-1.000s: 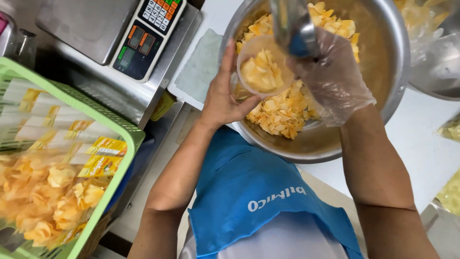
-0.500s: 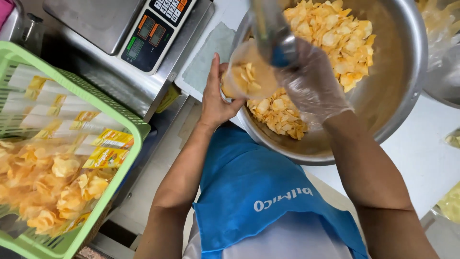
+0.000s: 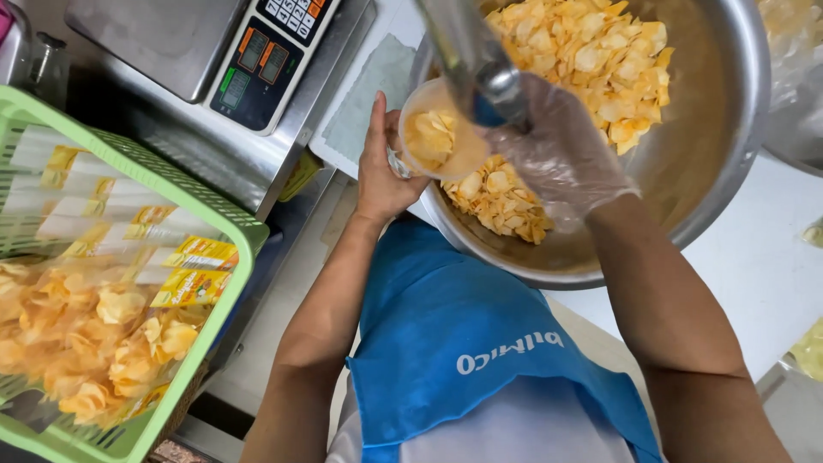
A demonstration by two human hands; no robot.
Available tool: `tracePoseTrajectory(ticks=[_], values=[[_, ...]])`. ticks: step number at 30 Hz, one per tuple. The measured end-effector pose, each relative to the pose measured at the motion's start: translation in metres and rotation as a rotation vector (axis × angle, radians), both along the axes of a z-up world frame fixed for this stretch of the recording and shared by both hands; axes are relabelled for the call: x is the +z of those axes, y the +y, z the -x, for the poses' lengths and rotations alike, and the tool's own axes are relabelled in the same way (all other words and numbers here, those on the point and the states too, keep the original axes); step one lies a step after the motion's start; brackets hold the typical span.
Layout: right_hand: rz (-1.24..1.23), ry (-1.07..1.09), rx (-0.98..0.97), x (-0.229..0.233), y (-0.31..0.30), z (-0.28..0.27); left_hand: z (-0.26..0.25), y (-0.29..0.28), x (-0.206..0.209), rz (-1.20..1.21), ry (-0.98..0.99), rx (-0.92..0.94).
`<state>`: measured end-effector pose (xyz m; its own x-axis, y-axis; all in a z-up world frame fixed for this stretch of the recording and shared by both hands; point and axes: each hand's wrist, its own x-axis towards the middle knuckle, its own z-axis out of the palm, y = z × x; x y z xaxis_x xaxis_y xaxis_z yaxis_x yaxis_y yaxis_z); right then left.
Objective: Scooping chips from a large bowl into plastic bags and placing them in a basket for packaging.
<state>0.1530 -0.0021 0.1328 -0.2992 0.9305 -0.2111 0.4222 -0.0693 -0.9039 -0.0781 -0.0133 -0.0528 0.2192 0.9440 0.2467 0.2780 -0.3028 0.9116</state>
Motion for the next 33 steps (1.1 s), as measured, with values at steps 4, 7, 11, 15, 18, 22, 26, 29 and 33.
tracePoseTrajectory(ticks=[4, 7, 11, 15, 18, 22, 26, 29, 33], values=[[0.105, 0.084, -0.311, 0.001, -0.012, -0.033, 0.007, -0.003, -0.004, -0.016, -0.02, 0.044], [0.115, 0.094, -0.361, -0.037, -0.039, -0.075, 0.006, -0.004, 0.004, 0.051, -0.058, 0.024], [0.352, -0.694, -0.376, -0.111, -0.074, -0.134, 0.006, -0.004, 0.003, 0.055, -0.043, 0.036], [0.505, -1.017, -0.293, -0.132, -0.097, -0.133, 0.007, -0.005, 0.009, 0.066, 0.011, 0.012], [0.457, -1.141, -0.383, -0.162, -0.104, -0.137, 0.005, -0.004, 0.021, 0.084, -0.004, 0.023], [0.469, -0.892, -0.34, -0.142, -0.095, -0.106, 0.006, -0.004, 0.017, 0.065, 0.046, 0.039], [0.503, -0.677, -0.161, -0.152, -0.095, -0.093, 0.006, -0.004, 0.013, 0.05, 0.026, 0.029], [0.685, -0.597, -0.026, -0.124, -0.086, -0.075, 0.006, -0.006, 0.012, 0.055, 0.036, 0.034], [0.852, -0.453, -0.161, -0.113, -0.086, -0.076, 0.013, -0.007, 0.009, 0.027, 0.074, 0.056]])
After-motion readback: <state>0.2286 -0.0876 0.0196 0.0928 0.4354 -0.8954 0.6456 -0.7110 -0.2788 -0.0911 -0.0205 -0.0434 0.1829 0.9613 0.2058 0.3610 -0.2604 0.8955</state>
